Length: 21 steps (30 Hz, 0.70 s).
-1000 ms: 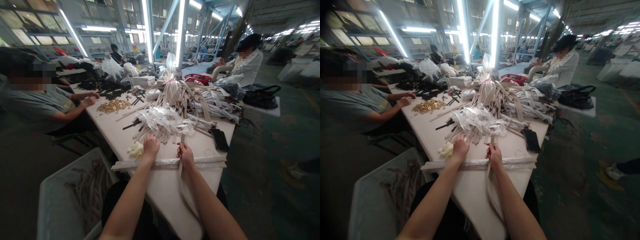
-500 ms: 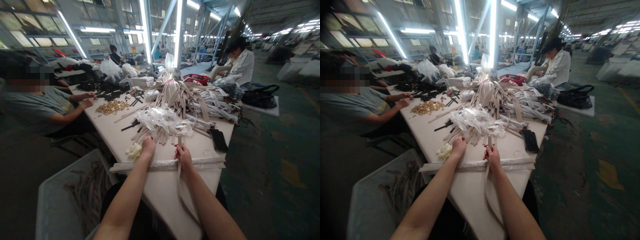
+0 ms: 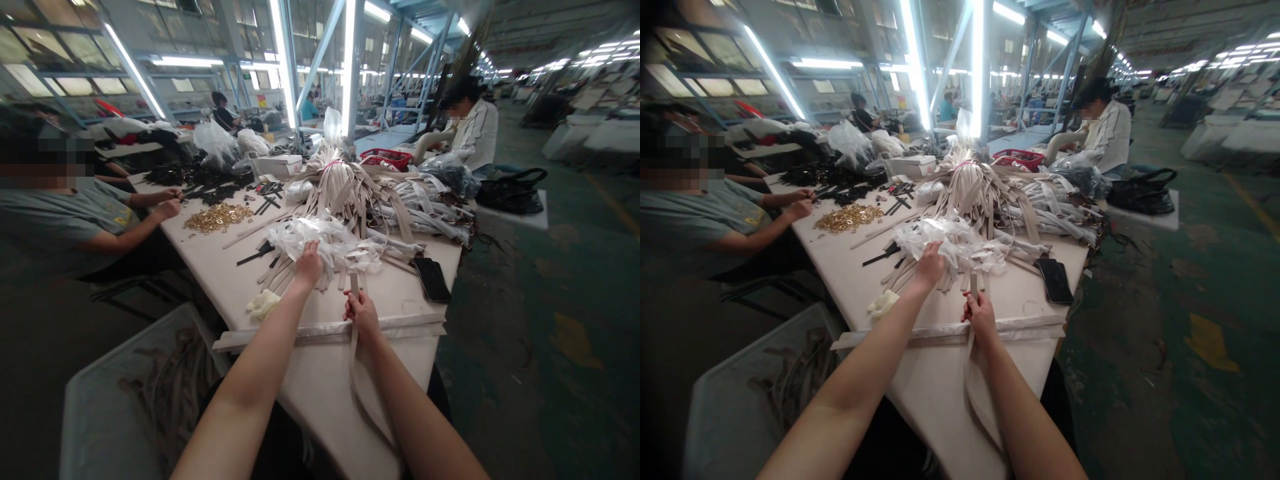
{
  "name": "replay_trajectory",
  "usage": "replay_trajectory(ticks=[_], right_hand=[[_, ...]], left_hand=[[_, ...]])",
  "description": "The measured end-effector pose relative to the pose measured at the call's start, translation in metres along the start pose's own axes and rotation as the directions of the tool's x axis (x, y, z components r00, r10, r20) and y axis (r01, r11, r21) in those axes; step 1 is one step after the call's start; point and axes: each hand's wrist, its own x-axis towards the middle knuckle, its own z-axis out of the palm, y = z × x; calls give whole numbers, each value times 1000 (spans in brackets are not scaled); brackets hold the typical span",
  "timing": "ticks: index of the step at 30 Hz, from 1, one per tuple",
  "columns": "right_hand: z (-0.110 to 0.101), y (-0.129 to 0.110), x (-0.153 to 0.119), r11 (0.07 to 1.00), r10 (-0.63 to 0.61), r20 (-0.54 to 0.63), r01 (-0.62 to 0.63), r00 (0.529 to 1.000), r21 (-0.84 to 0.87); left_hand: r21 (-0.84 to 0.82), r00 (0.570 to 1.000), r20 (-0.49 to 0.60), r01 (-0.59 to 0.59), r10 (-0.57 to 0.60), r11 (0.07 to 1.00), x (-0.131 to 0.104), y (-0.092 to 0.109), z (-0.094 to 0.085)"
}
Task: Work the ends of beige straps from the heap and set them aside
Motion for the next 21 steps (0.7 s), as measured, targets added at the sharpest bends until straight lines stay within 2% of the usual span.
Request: replay_trajectory(ticks=[4, 7, 11, 14, 17, 21], right_hand=[[0, 0, 2, 1000, -2, -6, 2, 1000, -6], [-1, -1, 3, 1000, 4, -13, -4, 1000, 3], [-1, -2, 4, 1000, 23, -23, -23, 999, 5], [-2, -2, 5, 1000, 24, -20, -24, 1000, 1], [-2, -1, 7, 999, 40, -37, -40, 999, -6], [-3, -5, 7, 999, 47, -63, -48, 997, -2]], left_hand=[[72, 980, 199, -3, -11, 997, 34, 6, 2], [104, 972, 233, 0, -25, 995, 41, 3, -6], [141, 979, 201, -47, 18, 989, 29, -9, -28], [139, 972, 220, -110, 78, 984, 14, -16, -45], [79, 965, 224, -159, 138, 984, 0, -17, -57], [-64, 970, 131, -199, 206, 978, -17, -8, -68]])
